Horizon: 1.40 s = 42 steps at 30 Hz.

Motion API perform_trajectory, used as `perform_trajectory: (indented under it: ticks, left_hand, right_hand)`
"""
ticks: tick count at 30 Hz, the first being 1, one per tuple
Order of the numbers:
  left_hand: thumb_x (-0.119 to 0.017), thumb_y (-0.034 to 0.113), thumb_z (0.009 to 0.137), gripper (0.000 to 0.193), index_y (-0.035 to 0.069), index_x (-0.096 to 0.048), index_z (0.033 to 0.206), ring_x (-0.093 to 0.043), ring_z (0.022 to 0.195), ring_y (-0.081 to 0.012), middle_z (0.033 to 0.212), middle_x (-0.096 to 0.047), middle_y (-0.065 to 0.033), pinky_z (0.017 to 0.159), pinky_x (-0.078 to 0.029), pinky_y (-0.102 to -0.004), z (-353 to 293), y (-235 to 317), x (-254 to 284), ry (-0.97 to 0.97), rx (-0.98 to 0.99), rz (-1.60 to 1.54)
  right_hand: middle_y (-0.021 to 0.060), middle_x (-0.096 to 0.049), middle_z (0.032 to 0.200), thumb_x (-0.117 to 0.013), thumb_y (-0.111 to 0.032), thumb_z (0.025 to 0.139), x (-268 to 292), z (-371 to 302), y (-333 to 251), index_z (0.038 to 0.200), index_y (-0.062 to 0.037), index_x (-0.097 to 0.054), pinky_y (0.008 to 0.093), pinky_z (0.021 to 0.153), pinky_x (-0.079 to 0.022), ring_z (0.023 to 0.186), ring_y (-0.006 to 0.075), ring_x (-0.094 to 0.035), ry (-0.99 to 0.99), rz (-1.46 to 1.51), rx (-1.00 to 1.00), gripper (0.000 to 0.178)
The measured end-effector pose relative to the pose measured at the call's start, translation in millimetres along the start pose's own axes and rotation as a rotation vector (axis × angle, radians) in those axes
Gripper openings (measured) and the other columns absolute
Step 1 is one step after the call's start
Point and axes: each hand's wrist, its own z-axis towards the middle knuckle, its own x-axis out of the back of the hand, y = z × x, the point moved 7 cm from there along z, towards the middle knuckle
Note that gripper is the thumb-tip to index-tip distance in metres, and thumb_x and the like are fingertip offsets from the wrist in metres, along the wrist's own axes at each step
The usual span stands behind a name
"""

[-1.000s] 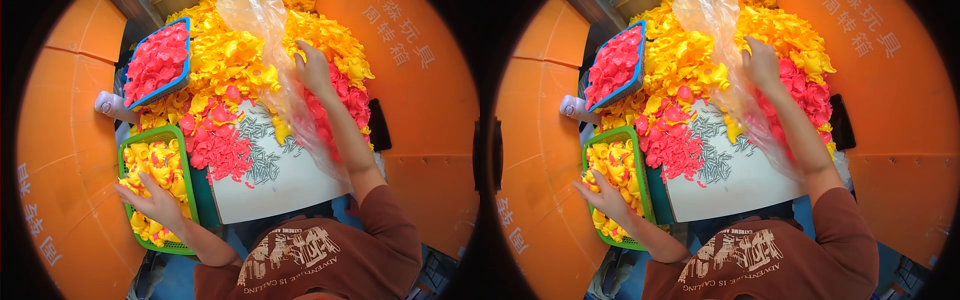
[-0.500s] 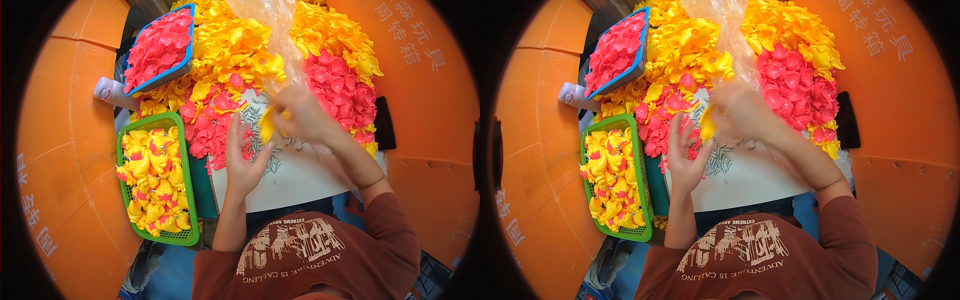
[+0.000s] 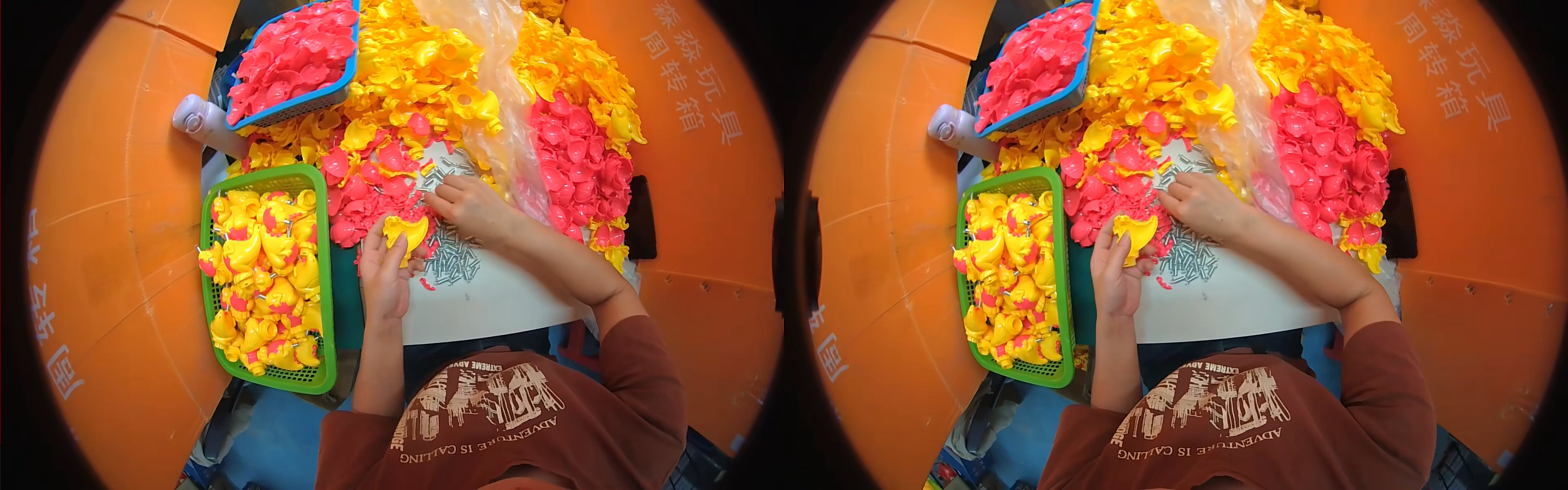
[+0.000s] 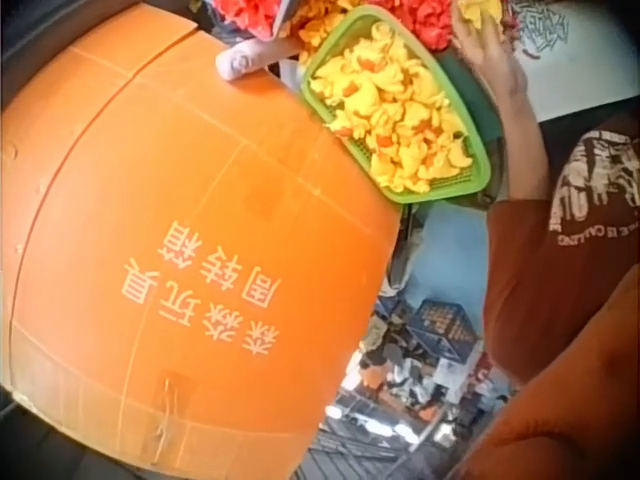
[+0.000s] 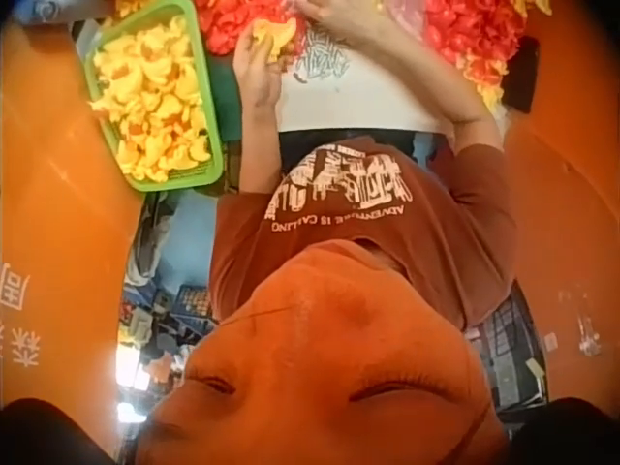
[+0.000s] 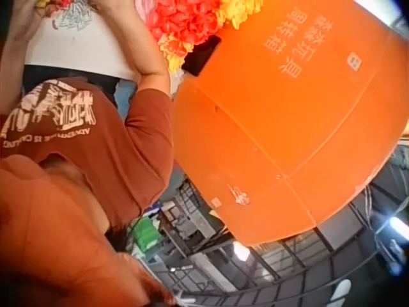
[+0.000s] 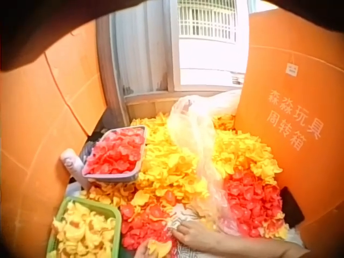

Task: Assembling small plastic toy components and sorting them into a basket.

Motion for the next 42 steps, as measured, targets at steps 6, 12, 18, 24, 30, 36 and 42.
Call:
perform_trajectory:
  ticks: [6,12,18,24,30,36,42]
  left_hand:
    - [-0.048,0.000,0.089,0.038,0.001,-0.038,0.126,-0.062,0.074,-0.0168,0.102,-0.059,-0.0119,0.055,-0.048,-0.0218,1,0,-18,-0.028,-0.060,0.126]
    - [-0.049,0.001,0.090,0.026,-0.002,-0.046,0.116,-0.061,0.060,-0.0127,0.093,-0.061,-0.0117,0.044,-0.044,-0.0188,-8,6,-45,-0.126,-0.127,0.218]
    - [-0.050,0.004,0.091,0.027,-0.001,-0.046,0.118,-0.059,0.066,-0.0083,0.093,-0.059,-0.0094,0.050,-0.045,-0.0168,-20,18,-50,-0.080,-0.244,0.345]
    - [-0.048,0.001,0.090,0.026,-0.003,-0.049,0.116,-0.061,0.079,-0.0100,0.096,-0.059,-0.0108,0.061,-0.054,-0.0215,-24,18,-55,-0.018,-0.371,0.466]
    - [-0.047,0.000,0.091,0.025,-0.003,-0.049,0.115,-0.060,0.083,-0.0106,0.102,-0.058,-0.0102,0.058,-0.053,-0.0210,-25,13,-57,-0.060,-0.417,0.551]
    - [-0.048,0.002,0.091,0.025,-0.001,-0.045,0.115,-0.060,0.074,-0.0098,0.098,-0.058,-0.0100,0.052,-0.048,-0.0193,-29,4,-48,-0.030,-0.265,0.312]
    - [-0.049,0.003,0.090,0.025,0.001,-0.042,0.114,-0.057,0.068,-0.0117,0.097,-0.058,-0.0102,0.046,-0.040,-0.0197,-22,6,-23,0.059,-0.230,0.130]
  right_hand:
    - [0.0117,-0.063,0.095,-0.061,0.006,0.074,49,-4,10,0.102,0.0012,-0.062,0.0301,0.077,-0.049,0.096,0.0220,-0.059,0.259,0.556,-0.347,0.028]
    - [0.0115,-0.063,0.098,-0.060,0.000,0.083,54,-5,-7,0.098,0.0007,-0.063,0.0322,0.088,-0.044,0.100,0.0191,-0.057,0.327,1.259,-0.363,0.015]
    - [0.0061,-0.058,0.083,-0.065,-0.004,0.082,71,-10,-10,0.086,0.0004,-0.060,0.0269,0.074,-0.043,0.082,0.0140,-0.055,0.366,0.995,-0.358,0.008]
    - [0.0029,-0.055,0.078,-0.065,-0.008,0.083,58,-13,-13,0.081,-0.0006,-0.057,0.0233,0.065,-0.040,0.073,0.0084,-0.051,0.317,1.212,-0.525,0.011]
    - [0.0011,-0.053,0.079,-0.066,-0.010,0.083,53,-12,-13,0.081,-0.0016,-0.056,0.0230,0.066,-0.039,0.075,0.0068,-0.048,0.324,1.274,-0.551,0.013]
    - [-0.0003,-0.053,0.086,-0.065,-0.011,0.083,29,-4,-12,0.093,-0.0030,-0.056,0.0228,0.074,-0.040,0.080,0.0084,-0.049,0.266,1.366,-0.554,0.016]
    - [0.0005,-0.056,0.095,-0.064,-0.014,0.084,-1,20,4,0.113,-0.0041,-0.054,0.0243,0.075,-0.044,0.086,0.0102,-0.054,0.226,1.330,-0.557,0.032]
